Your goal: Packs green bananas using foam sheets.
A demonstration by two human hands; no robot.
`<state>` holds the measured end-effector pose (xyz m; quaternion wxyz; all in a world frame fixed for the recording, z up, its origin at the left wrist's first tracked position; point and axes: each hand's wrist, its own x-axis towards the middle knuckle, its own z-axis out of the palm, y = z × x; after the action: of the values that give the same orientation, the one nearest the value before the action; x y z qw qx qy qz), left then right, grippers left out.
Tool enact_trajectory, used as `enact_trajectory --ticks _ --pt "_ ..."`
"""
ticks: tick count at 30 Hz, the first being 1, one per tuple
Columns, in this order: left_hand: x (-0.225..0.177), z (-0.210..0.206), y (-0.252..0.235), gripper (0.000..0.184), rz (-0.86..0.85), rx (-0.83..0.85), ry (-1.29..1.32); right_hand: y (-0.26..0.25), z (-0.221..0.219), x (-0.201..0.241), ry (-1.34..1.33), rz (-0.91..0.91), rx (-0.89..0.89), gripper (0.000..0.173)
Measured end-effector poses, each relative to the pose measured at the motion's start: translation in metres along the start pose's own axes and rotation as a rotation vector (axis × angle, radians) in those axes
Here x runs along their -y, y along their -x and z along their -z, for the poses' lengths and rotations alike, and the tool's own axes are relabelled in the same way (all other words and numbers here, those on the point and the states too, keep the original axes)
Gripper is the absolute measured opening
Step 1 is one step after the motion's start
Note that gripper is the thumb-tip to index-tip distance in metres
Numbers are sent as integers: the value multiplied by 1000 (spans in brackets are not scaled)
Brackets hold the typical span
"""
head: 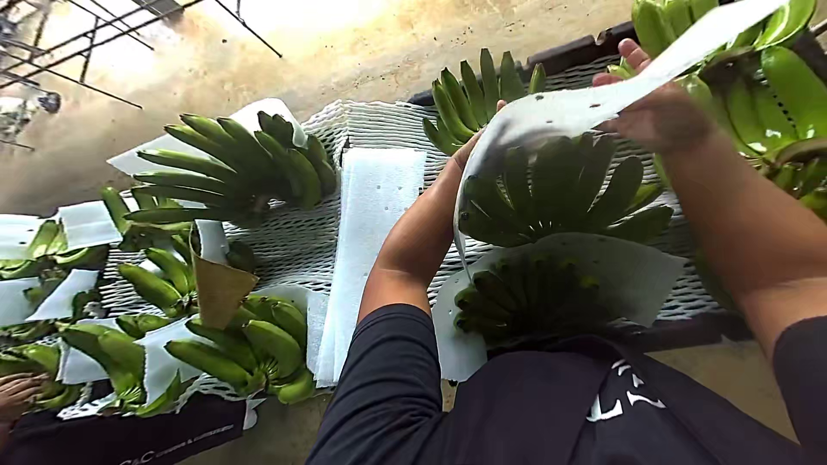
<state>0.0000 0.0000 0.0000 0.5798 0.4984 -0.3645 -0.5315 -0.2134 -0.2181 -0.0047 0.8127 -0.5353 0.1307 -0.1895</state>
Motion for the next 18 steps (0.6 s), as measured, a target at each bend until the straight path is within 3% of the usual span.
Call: enact_trajectory --ticks 1,4,5,7,9,11,13,16,18 --pt "1 4 19 42 0 -37 -90 3 2 -5 40 15 3 70" --pt "3 3 48 44 190 -316 -405 30 2 -20 421 -5 -186 14" --pt "0 2 47 43 312 -371 -489 44 0 -22 562 -10 -250 11" --pt "-9 1 37 40 492 -410 -512 67 -2 -23 821 -86 -345 19" --pt "-10 -5 49 41 405 -512 -292 79 2 -22 1003 -202 -347 35" --pt "-13 -12 81 61 298 -533 -115 85 6 -21 1138 -221 -296 40" --pt "-22 -22 111 78 229 -431 -75 92 6 -19 1255 -176 -205 36" --pt "-30 -42 127 88 180 -290 -70 100 8 -16 1386 -122 -39 41" --pt "-27 -51 129 90 218 -307 -17 104 3 -12 1457 -166 15 44"
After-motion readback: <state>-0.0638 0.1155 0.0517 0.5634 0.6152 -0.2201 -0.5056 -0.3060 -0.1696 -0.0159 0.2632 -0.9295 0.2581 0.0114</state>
